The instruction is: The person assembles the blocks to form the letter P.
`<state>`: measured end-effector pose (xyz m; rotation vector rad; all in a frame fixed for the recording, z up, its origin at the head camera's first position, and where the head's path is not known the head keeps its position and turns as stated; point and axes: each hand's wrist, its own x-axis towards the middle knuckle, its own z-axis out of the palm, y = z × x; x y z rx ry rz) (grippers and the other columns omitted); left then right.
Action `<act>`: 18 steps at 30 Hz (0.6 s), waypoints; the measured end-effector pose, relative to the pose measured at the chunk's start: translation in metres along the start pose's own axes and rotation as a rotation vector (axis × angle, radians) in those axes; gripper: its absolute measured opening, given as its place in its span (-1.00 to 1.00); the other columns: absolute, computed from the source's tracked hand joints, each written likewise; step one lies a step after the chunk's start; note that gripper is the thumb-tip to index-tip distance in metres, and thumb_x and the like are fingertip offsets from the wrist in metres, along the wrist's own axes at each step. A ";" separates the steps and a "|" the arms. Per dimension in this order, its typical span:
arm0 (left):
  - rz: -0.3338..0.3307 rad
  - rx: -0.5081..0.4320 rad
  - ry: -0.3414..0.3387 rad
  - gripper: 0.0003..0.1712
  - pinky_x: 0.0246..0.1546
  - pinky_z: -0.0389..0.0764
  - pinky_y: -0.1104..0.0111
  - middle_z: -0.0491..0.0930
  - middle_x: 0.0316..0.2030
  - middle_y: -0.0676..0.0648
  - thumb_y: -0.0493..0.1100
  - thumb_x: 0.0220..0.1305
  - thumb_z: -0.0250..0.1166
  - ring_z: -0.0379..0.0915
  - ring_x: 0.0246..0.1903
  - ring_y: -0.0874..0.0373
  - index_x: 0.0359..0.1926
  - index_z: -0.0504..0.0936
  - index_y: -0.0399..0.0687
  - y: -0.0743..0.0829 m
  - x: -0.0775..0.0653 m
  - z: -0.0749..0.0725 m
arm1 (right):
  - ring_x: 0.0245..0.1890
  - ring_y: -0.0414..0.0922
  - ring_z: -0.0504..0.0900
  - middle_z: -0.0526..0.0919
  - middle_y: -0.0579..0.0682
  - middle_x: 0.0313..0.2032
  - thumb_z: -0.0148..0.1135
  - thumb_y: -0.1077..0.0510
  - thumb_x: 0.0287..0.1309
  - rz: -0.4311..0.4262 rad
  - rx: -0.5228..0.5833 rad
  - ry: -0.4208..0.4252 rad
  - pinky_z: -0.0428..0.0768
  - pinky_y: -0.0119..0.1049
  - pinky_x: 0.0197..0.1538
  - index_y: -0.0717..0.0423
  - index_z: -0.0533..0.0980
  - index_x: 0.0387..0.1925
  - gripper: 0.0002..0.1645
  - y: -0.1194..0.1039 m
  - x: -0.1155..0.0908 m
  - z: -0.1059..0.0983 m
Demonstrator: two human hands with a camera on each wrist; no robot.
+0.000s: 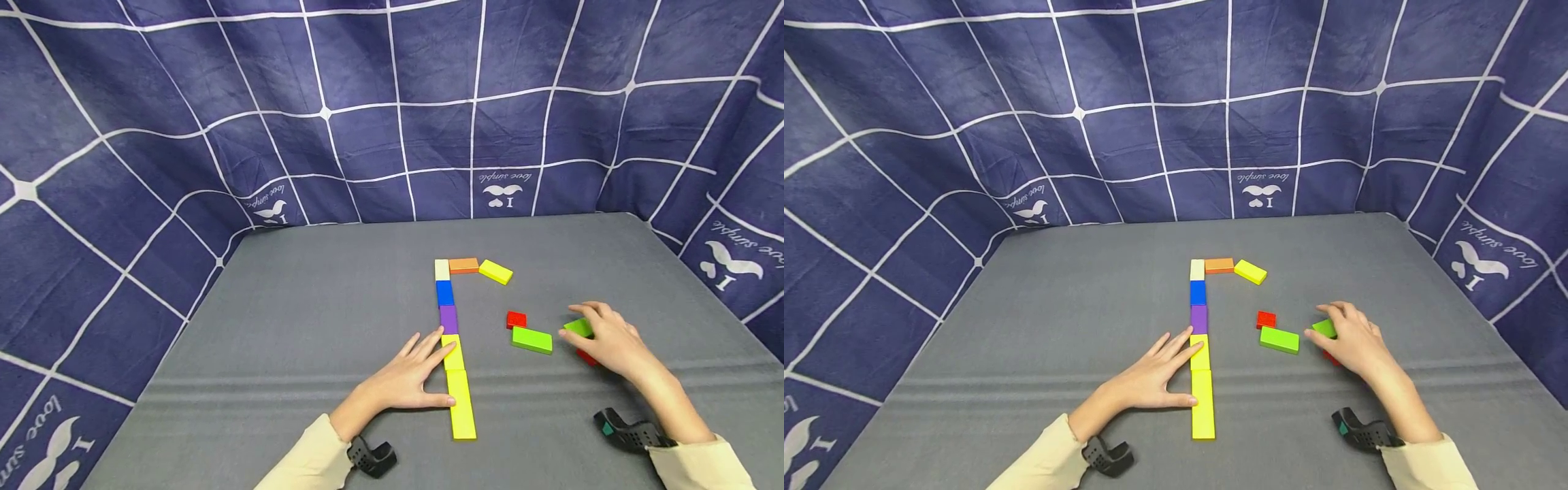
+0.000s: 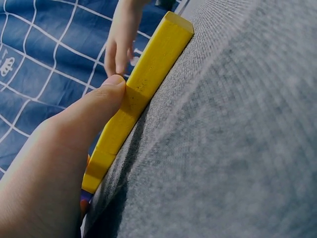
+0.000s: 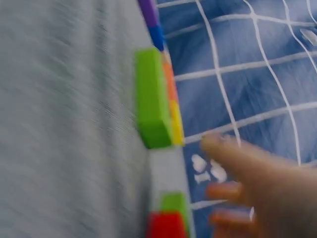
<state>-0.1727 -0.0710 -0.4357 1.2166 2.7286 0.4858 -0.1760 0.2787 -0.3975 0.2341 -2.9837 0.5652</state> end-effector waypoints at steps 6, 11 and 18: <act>0.000 0.008 0.003 -0.02 0.40 -0.17 0.11 -0.23 0.44 -0.04 0.37 0.07 0.08 -0.24 0.42 0.17 0.41 -0.08 0.15 -0.001 -0.001 0.000 | -0.07 0.02 0.53 0.55 0.08 -0.07 0.30 0.07 -0.01 -0.277 0.075 -0.028 0.46 -0.01 -0.05 0.15 0.45 0.00 -0.49 -0.019 0.001 0.020; -0.002 -0.011 -0.001 -0.01 0.40 -0.16 0.11 -0.23 0.44 -0.05 0.38 0.07 0.08 -0.22 0.42 0.14 0.41 -0.10 0.17 0.000 -0.001 0.000 | -0.17 -0.17 0.54 0.58 -0.08 -0.15 0.31 0.20 -0.04 -0.297 0.123 -0.084 0.53 -0.23 -0.09 0.04 0.52 -0.09 -0.61 -0.024 0.003 0.018; 0.004 0.006 0.014 -0.01 0.40 -0.15 0.10 -0.22 0.44 -0.05 0.37 0.06 0.10 -0.18 0.41 0.14 0.41 -0.08 0.16 0.000 0.000 0.002 | -0.20 -0.10 0.55 0.57 0.02 -0.15 0.26 0.15 0.05 -0.254 0.211 0.047 0.56 -0.27 -0.18 0.09 0.50 -0.06 -0.64 -0.020 0.023 0.017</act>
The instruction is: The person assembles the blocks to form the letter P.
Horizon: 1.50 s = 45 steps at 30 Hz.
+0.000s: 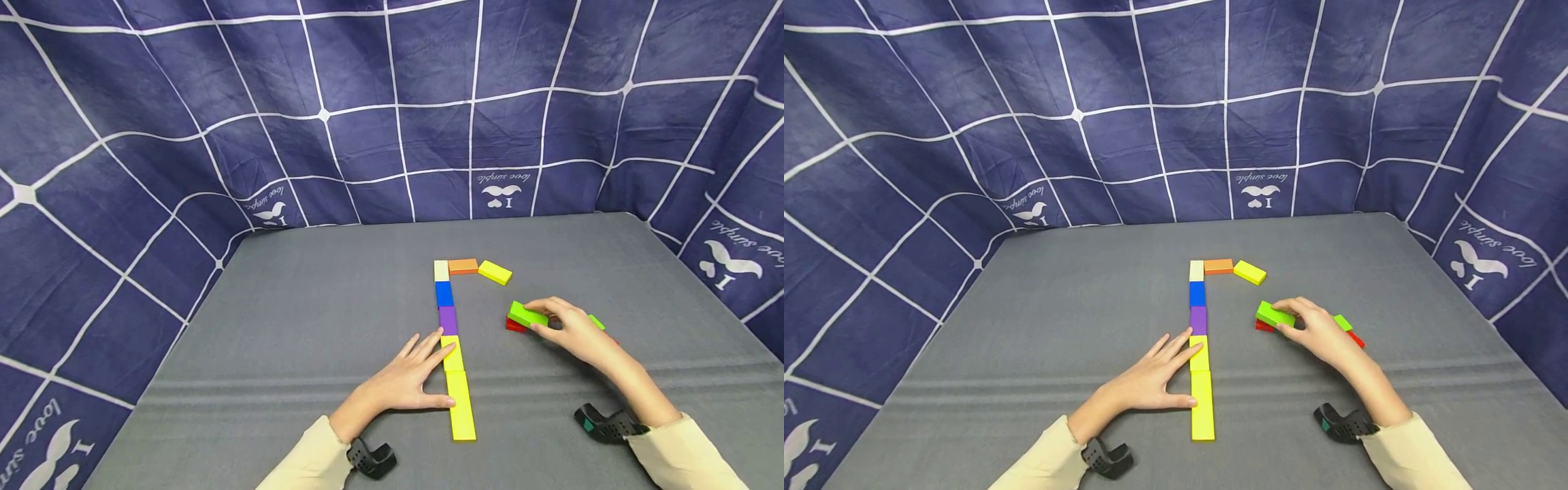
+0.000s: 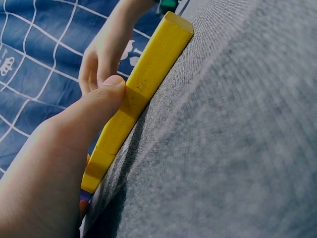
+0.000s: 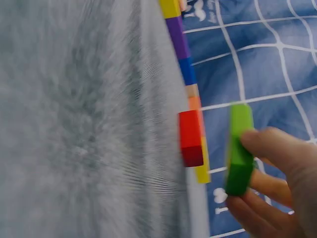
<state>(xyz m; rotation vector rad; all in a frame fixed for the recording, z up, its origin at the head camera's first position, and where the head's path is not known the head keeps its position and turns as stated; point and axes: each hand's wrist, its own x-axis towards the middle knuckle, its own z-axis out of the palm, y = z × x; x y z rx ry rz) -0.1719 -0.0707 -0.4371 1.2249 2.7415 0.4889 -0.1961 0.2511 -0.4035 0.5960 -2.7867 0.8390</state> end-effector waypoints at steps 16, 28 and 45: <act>-0.005 -0.014 -0.006 -0.01 0.40 -0.16 0.10 -0.22 0.44 -0.04 0.38 0.06 0.09 -0.21 0.41 0.16 0.41 -0.09 0.17 0.000 0.000 0.000 | -0.15 0.20 0.46 0.47 0.29 -0.12 0.14 0.13 0.12 0.270 -0.121 0.175 0.44 0.10 -0.20 0.24 0.46 -0.03 -0.61 0.014 0.041 0.036; 0.000 0.001 -0.006 -0.02 0.40 -0.15 0.10 -0.23 0.44 -0.03 0.38 0.07 0.07 -0.26 0.42 0.19 0.41 -0.10 0.18 -0.001 0.000 0.000 | 0.09 0.24 0.34 0.33 0.31 0.11 0.09 0.01 0.15 0.369 -0.085 0.083 0.36 0.21 0.00 0.18 0.29 0.17 -0.41 0.012 0.082 0.041; -0.006 -0.012 -0.012 -0.02 0.40 -0.16 0.11 -0.23 0.44 -0.02 0.39 0.07 0.07 -0.23 0.42 0.18 0.41 -0.09 0.19 0.000 0.000 0.000 | 0.08 0.21 0.36 0.39 0.30 0.08 0.09 0.12 0.14 0.302 -0.054 0.055 0.36 0.15 0.06 0.23 0.35 0.13 -0.48 0.018 0.084 0.041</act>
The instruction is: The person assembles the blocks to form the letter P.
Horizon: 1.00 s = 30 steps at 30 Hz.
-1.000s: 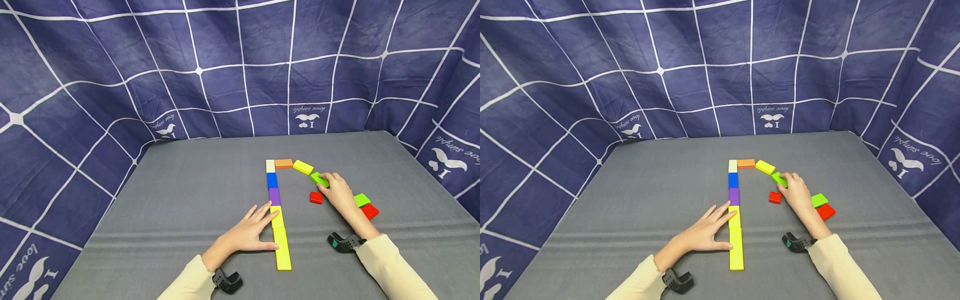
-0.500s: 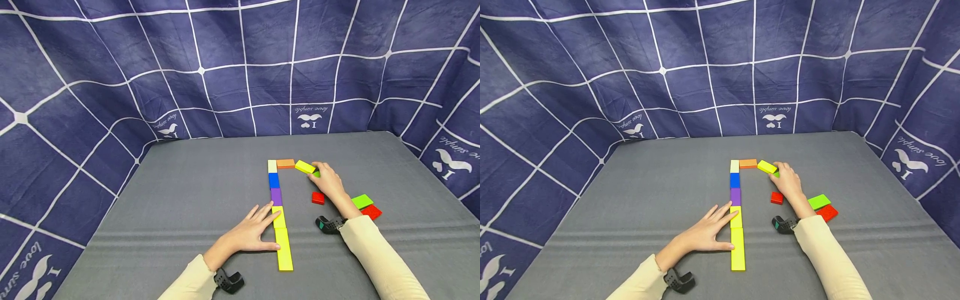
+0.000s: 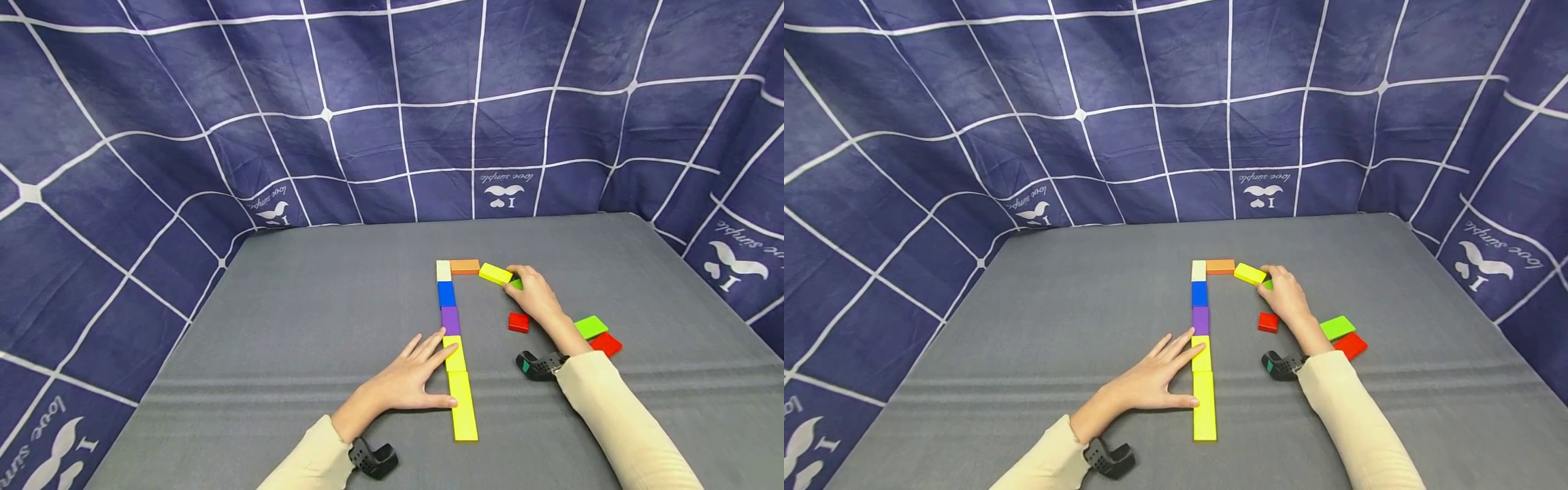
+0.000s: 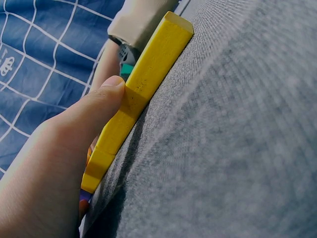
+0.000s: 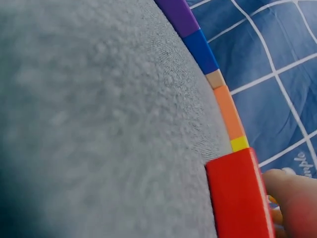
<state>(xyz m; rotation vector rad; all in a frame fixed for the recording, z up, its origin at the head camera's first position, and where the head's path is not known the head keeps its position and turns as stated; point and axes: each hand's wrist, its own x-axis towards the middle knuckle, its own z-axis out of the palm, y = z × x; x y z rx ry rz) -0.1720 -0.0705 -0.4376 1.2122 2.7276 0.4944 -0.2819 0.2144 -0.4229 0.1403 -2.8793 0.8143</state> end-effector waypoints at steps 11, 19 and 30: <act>0.000 0.014 0.016 -0.02 0.40 -0.15 0.11 -0.20 0.44 -0.04 0.38 0.06 0.09 -0.18 0.41 0.16 0.41 -0.07 0.17 0.000 -0.003 0.002 | -0.08 0.27 0.38 0.39 0.39 -0.07 0.11 0.17 0.06 0.098 0.006 0.057 0.38 0.09 -0.05 0.43 0.35 0.03 -0.47 -0.007 -0.020 0.002; -0.004 -0.012 0.010 -0.02 0.40 -0.16 0.11 -0.21 0.44 -0.04 0.37 0.06 0.09 -0.20 0.41 0.16 0.41 -0.08 0.17 0.001 -0.001 0.002 | -0.11 0.28 0.41 0.38 0.43 -0.09 0.11 0.02 0.14 0.133 0.015 0.029 0.39 0.11 -0.02 0.48 0.32 0.03 -0.39 -0.009 -0.018 -0.002; 0.011 0.002 0.013 -0.03 0.40 -0.15 0.10 -0.22 0.44 -0.03 0.38 0.07 0.07 -0.24 0.42 0.18 0.41 -0.08 0.17 -0.002 0.000 0.001 | -0.12 0.18 0.46 0.41 0.34 -0.03 -0.01 0.02 0.24 0.078 -0.032 0.015 0.42 0.09 -0.15 0.34 0.30 0.12 -0.45 0.015 -0.058 -0.040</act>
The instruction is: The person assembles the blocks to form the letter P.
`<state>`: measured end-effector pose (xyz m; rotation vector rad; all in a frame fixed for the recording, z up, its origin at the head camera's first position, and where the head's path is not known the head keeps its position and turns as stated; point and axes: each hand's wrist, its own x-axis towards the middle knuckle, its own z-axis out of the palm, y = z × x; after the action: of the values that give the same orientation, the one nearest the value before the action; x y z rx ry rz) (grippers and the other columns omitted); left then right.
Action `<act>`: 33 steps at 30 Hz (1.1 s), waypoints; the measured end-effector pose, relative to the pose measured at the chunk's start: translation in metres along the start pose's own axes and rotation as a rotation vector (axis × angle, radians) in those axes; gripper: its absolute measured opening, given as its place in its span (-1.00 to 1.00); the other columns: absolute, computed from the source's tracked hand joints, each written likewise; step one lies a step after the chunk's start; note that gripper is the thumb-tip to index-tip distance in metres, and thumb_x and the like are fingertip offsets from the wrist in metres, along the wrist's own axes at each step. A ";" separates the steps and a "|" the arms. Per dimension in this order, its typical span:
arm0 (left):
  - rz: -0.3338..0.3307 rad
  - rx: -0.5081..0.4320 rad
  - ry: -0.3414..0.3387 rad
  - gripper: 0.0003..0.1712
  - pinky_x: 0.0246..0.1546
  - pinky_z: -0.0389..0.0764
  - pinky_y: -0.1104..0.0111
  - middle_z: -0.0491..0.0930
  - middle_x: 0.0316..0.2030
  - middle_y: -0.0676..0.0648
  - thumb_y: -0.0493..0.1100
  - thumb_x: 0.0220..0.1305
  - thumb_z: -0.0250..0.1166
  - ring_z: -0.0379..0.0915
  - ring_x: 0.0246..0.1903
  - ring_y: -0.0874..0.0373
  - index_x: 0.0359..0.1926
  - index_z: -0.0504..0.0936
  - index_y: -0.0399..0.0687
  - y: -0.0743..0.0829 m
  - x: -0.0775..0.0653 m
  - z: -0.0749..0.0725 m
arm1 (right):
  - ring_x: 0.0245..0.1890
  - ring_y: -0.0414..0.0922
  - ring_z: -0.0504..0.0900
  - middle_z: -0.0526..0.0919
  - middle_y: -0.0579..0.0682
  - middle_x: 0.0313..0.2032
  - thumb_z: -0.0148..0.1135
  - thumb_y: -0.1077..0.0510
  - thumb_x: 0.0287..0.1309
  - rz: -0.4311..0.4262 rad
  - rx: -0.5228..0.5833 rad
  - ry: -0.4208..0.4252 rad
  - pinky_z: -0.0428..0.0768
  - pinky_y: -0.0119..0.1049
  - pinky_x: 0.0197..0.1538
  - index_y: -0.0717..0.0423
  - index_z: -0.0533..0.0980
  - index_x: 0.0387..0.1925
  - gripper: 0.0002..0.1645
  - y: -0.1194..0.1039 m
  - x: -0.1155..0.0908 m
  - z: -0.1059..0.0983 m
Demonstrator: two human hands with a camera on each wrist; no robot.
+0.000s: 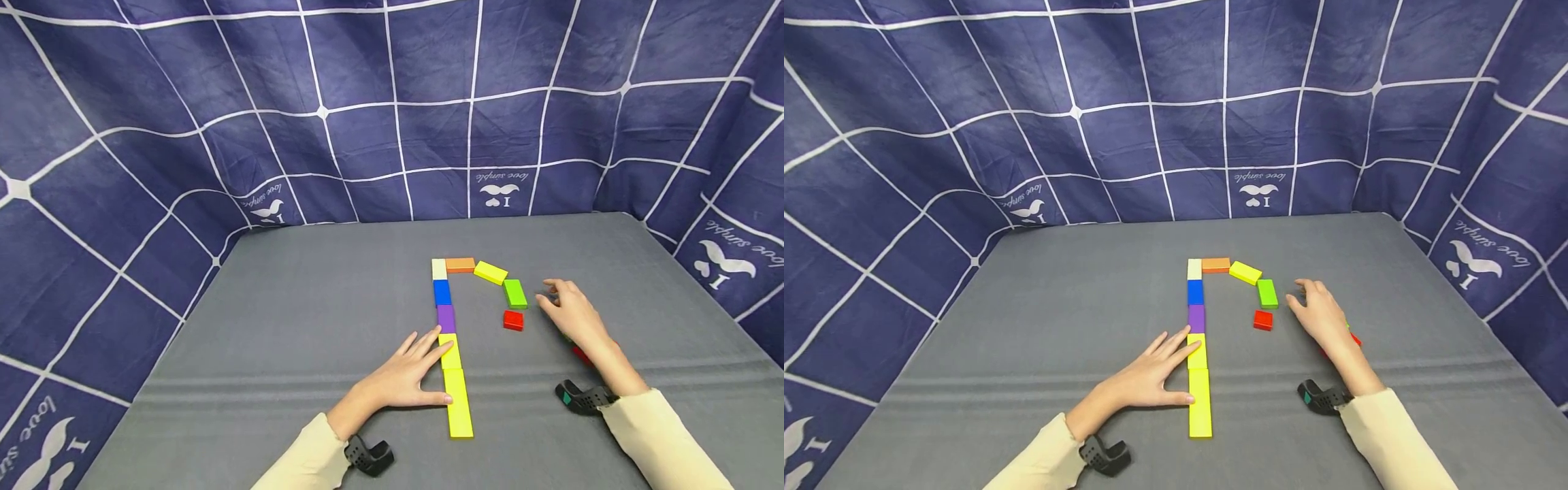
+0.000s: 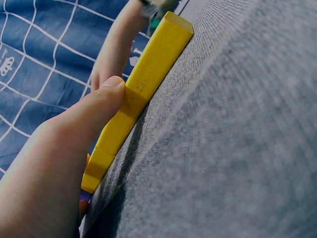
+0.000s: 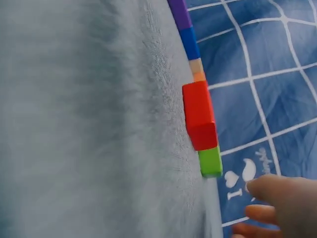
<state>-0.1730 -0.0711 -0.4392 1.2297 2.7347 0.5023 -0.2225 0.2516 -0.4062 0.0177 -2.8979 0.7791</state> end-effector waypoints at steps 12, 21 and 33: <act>-0.030 -0.023 -0.031 -0.02 0.40 -0.19 0.10 -0.26 0.44 0.00 0.38 0.06 0.09 -0.18 0.41 0.19 0.41 -0.08 0.19 0.003 -0.001 -0.002 | -0.28 -0.03 0.52 0.49 0.17 -0.13 0.27 0.20 0.02 -0.270 -0.004 0.012 0.54 -0.12 -0.25 0.21 0.47 -0.03 -0.57 -0.018 -0.036 0.024; -0.037 -0.030 -0.040 -0.02 0.40 -0.18 0.08 -0.27 0.44 0.00 0.39 0.07 0.07 -0.08 0.39 0.16 0.41 -0.09 0.20 0.002 0.000 -0.003 | -0.31 -0.11 0.55 0.48 0.07 -0.21 0.25 0.32 -0.02 -0.335 0.060 0.005 0.56 -0.17 -0.26 0.20 0.50 -0.14 -0.68 -0.048 -0.032 0.051; -0.036 -0.028 -0.055 -0.02 0.40 -0.21 0.07 -0.29 0.44 -0.04 0.40 0.09 0.03 -0.08 0.39 0.17 0.42 -0.13 0.18 0.003 -0.001 -0.005 | -0.32 -0.20 0.49 0.49 0.00 -0.19 0.27 0.28 -0.02 -0.396 0.080 -0.057 0.56 -0.27 -0.26 0.14 0.52 -0.14 -0.68 -0.075 -0.034 0.068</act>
<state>-0.1717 -0.0710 -0.4335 1.1685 2.6896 0.4937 -0.1945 0.1524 -0.4315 0.6104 -2.7730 0.8251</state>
